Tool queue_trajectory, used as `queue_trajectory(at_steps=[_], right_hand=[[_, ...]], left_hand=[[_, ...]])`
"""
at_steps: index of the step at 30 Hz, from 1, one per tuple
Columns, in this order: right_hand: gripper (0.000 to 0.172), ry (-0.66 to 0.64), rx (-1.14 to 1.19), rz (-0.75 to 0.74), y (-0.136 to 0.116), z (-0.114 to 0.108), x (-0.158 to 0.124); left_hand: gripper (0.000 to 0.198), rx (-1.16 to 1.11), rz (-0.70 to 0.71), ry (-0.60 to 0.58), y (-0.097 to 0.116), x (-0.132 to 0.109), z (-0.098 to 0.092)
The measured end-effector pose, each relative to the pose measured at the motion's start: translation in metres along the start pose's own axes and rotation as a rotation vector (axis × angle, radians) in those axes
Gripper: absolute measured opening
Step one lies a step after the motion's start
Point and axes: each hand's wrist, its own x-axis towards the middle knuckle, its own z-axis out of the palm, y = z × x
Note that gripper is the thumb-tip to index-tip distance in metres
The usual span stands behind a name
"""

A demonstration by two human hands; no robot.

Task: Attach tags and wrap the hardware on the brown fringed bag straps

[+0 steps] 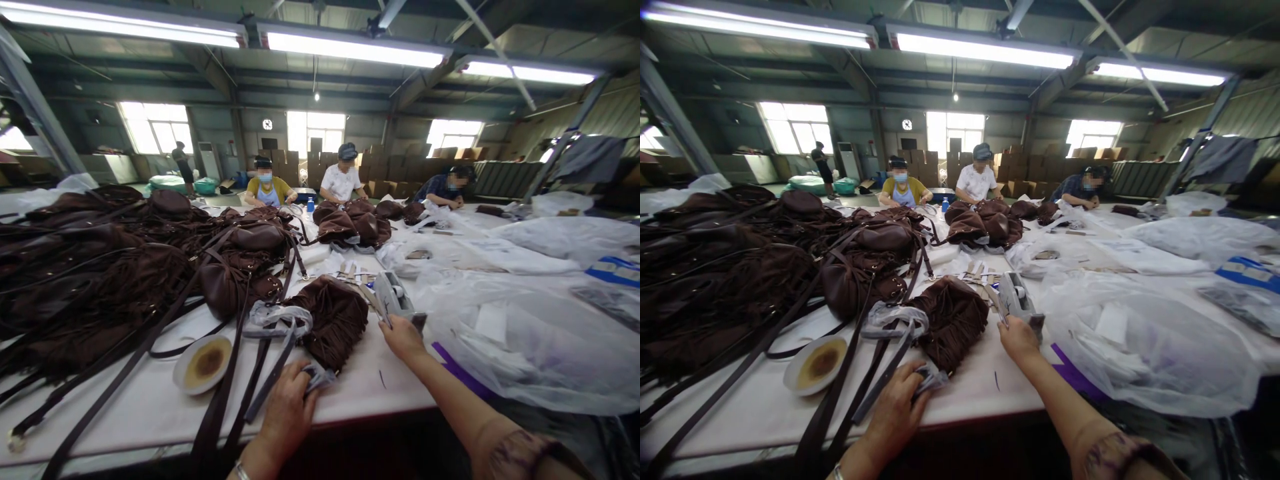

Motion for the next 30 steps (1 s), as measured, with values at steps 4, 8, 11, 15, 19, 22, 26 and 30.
queue_trajectory(at_steps=[4,8,11,15,19,22,26,30], right_hand=[[0.055,-0.008,-0.001,0.074,-0.014,0.000,0.007],[0.067,0.011,0.091,0.049,-0.010,-0.003,-0.009],[0.060,-0.069,0.190,-0.044,0.003,-0.007,-0.034],[0.053,-0.185,0.327,-0.164,0.007,0.001,-0.082],[0.039,-0.282,0.448,-0.284,-0.007,0.006,-0.121],[0.030,-0.315,0.615,-0.314,-0.018,0.000,-0.133],[0.027,-0.467,0.794,-0.253,-0.027,-0.011,-0.143],[0.026,-0.519,0.888,-0.137,-0.032,-0.015,-0.154]], left_hand=[[0.014,0.010,0.003,-0.008,0.000,-0.001,-0.001],[0.015,0.005,-0.015,-0.027,0.000,-0.001,-0.001],[0.015,-0.009,-0.031,-0.039,0.001,-0.001,-0.001],[0.014,-0.027,-0.063,-0.057,0.002,-0.001,0.000],[0.011,-0.068,-0.104,-0.083,0.007,0.000,-0.002],[0.007,-0.185,-0.170,-0.100,0.015,0.007,-0.008],[0.013,-0.612,-0.524,-0.192,0.032,0.022,-0.020],[0.030,-1.165,-0.998,-0.270,0.040,0.032,-0.025]])
